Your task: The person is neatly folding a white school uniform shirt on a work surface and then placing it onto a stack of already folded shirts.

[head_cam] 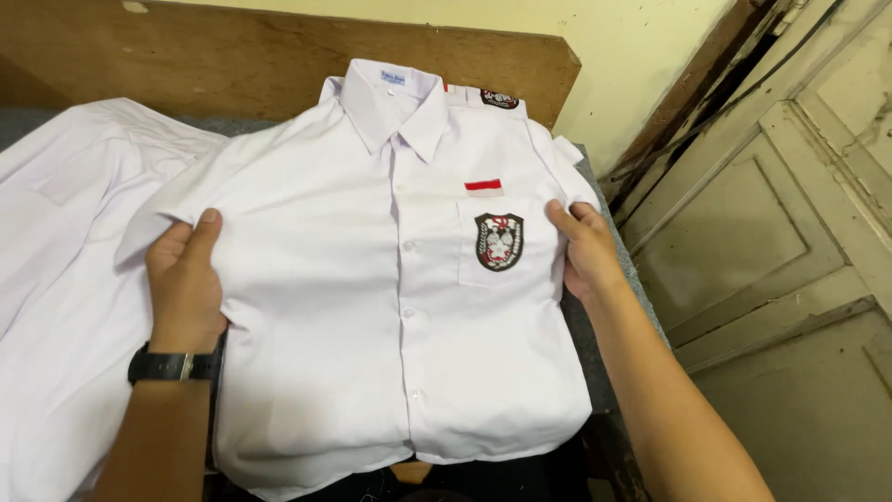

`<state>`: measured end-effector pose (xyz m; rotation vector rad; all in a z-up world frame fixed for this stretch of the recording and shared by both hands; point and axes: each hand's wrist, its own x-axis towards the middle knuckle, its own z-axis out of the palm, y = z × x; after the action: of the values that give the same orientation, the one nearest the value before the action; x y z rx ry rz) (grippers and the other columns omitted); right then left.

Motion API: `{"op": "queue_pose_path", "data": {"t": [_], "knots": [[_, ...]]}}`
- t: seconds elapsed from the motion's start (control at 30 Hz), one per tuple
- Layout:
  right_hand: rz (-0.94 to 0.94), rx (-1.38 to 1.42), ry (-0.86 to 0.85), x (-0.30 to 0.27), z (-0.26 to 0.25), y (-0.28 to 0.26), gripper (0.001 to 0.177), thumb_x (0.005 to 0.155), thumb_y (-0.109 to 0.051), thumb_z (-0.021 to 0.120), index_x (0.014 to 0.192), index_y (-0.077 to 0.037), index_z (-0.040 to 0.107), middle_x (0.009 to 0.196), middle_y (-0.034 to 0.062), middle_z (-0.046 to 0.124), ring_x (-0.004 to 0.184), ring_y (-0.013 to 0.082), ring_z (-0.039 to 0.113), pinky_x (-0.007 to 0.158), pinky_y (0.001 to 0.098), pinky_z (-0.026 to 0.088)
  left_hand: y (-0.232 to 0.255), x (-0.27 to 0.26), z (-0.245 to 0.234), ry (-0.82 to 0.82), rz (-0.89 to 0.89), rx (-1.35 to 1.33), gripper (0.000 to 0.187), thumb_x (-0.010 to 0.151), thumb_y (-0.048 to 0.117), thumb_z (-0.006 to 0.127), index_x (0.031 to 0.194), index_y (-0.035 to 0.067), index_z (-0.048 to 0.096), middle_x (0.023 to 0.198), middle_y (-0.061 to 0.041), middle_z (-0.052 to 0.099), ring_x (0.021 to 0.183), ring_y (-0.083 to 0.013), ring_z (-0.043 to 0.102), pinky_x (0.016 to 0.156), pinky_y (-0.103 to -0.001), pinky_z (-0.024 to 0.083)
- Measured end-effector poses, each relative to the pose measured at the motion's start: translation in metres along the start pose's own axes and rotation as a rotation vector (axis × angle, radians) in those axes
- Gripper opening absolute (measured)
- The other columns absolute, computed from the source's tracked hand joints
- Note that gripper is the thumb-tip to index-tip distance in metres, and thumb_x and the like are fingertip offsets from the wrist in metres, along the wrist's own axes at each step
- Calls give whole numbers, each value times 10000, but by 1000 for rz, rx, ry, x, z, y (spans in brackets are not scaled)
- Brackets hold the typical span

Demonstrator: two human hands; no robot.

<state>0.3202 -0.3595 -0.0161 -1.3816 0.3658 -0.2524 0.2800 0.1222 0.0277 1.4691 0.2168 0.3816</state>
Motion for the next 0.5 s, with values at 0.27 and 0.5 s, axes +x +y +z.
{"op": "queue_pose_path", "data": {"t": [0.27, 0.5], "knots": [[192, -287, 10, -90, -27, -6, 468, 951, -226, 764, 1248, 100, 608, 1016, 203, 710, 954, 298, 723, 790, 445, 611, -5, -33, -37, -209, -154, 702, 446, 1021, 336, 655, 1229, -54, 717, 1089, -242, 758, 1008, -376, 723, 795, -489, 581], [254, -391, 1, -112, -25, -20, 550, 974, -185, 714, 1362, 155, 522, 1148, 282, 640, 1135, 393, 662, 887, 549, 576, 9, -55, -42, -195, -261, 655, 480, 947, 223, 699, 1280, -121, 676, 1007, -268, 770, 694, -371, 745, 550, -451, 609]]}}
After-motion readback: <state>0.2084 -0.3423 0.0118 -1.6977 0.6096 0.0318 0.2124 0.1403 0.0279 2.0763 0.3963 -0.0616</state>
